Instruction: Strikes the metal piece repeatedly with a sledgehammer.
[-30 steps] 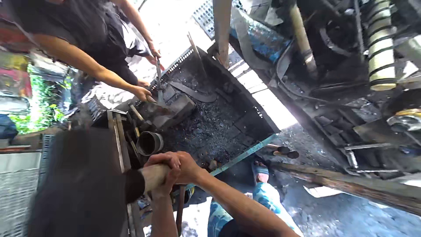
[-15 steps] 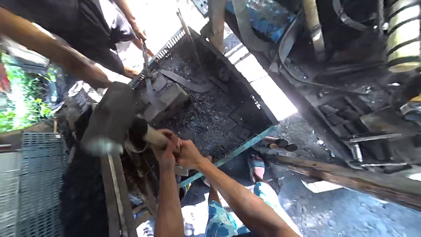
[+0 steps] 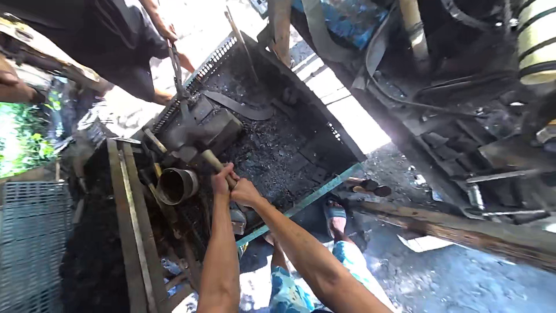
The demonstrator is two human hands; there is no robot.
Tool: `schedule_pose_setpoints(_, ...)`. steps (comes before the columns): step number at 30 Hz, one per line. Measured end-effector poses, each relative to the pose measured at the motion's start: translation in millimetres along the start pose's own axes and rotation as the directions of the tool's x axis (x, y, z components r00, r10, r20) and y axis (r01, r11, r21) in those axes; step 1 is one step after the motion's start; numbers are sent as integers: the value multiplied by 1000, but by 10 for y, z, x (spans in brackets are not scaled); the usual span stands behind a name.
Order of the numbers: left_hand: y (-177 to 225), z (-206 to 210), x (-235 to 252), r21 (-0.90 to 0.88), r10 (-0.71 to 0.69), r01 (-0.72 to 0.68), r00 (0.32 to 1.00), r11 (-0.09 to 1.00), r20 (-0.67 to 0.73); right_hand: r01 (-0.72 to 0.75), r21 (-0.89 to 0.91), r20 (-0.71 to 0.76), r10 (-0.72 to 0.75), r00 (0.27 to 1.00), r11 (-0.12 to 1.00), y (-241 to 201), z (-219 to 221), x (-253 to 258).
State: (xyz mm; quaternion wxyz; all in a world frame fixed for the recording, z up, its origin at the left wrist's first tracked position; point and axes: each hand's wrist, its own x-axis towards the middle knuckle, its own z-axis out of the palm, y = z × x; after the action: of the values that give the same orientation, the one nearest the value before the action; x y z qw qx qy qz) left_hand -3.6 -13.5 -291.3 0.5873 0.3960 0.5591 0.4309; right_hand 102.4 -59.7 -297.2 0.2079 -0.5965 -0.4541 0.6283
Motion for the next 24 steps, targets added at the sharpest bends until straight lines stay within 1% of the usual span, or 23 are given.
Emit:
schedule_pose_setpoints(1,119,3,-81,-65,54,-51,998,997,37,44,-91,-19,-46,999,995,-87,-52,-106)
schedule_pose_setpoints(2,401,33,-268,-118,159,-150,985,982,74,148,-152,-37,-155,987,977,-256,-103,-287)
schedule_pose_setpoints(3,762,66,-540,-154,270,-254,959,955,92,275,-172,-47,-287,957,946,-457,-114,-523)
schedule_pose_setpoints(4,1151,90,-820,-166,381,-361,917,918,116,403,-167,-59,-417,907,900,-684,-104,-761)
schedule_pose_setpoints(6,1854,93,-1295,-123,550,-537,802,835,233,616,-116,-122,-627,769,779,-1161,-77,-1192)
schedule_pose_setpoints(8,2463,130,-1565,-22,654,-690,673,723,345,773,-63,-168,-770,615,631,-1658,-138,-1427)
schedule_pose_setpoints(10,2872,163,-1578,46,727,-802,563,596,393,869,-67,-203,-860,469,490,-2089,-256,-1432)
schedule_pose_setpoints(11,2974,179,-1465,60,749,-835,519,546,411,895,-82,-228,-882,412,439,-2227,-321,-1341)
schedule_pose_setpoints(12,2973,186,-1279,70,761,-853,496,517,418,898,-109,-245,-887,392,427,-2269,-354,-1168)
schedule_pose_setpoints(13,2823,174,-1029,68,763,-847,508,528,399,877,-134,-251,-872,421,462,-2185,-359,-931)
schedule_pose_setpoints(14,2505,147,-744,64,746,-810,564,582,356,823,-136,-246,-824,511,551,-1957,-336,-656)
schedule_pose_setpoints(15,2020,85,-481,65,686,-729,668,682,288,719,-106,-215,-721,658,687,-1586,-263,-383)
schedule_pose_setpoints(16,1441,-2,-290,85,568,-593,797,801,206,564,-57,-159,-566,809,824,-1108,-123,-148)
schedule_pose_setpoints(17,845,-81,-145,103,398,-409,910,907,113,380,-3,-89,-378,921,925,-620,33,28)
schedule_pose_setpoints(18,331,-140,-40,131,209,-209,978,969,16,192,32,-17,-191,981,981,-228,145,137)
schedule_pose_setpoints(19,26,-158,10,146,74,-62,994,987,-78,67,32,27,-68,997,997,-1,199,184)
schedule_pose_setpoints(20,-48,-163,-21,124,42,-28,993,992,-115,56,-28,36,-55,998,998,58,191,159)
schedule_pose_setpoints(21,110,-160,-159,78,100,-93,990,993,-100,129,-103,40,-125,991,986,-43,145,38)
schedule_pose_setpoints(23,752,-145,-725,-52,304,-306,952,951,-43,345,-163,49,-341,939,924,-436,125,-459)
schedule_pose_setpoints(24,1115,-124,-1009,-103,412,-409,911,907,2,444,-169,51,-443,895,880,-689,106,-733)
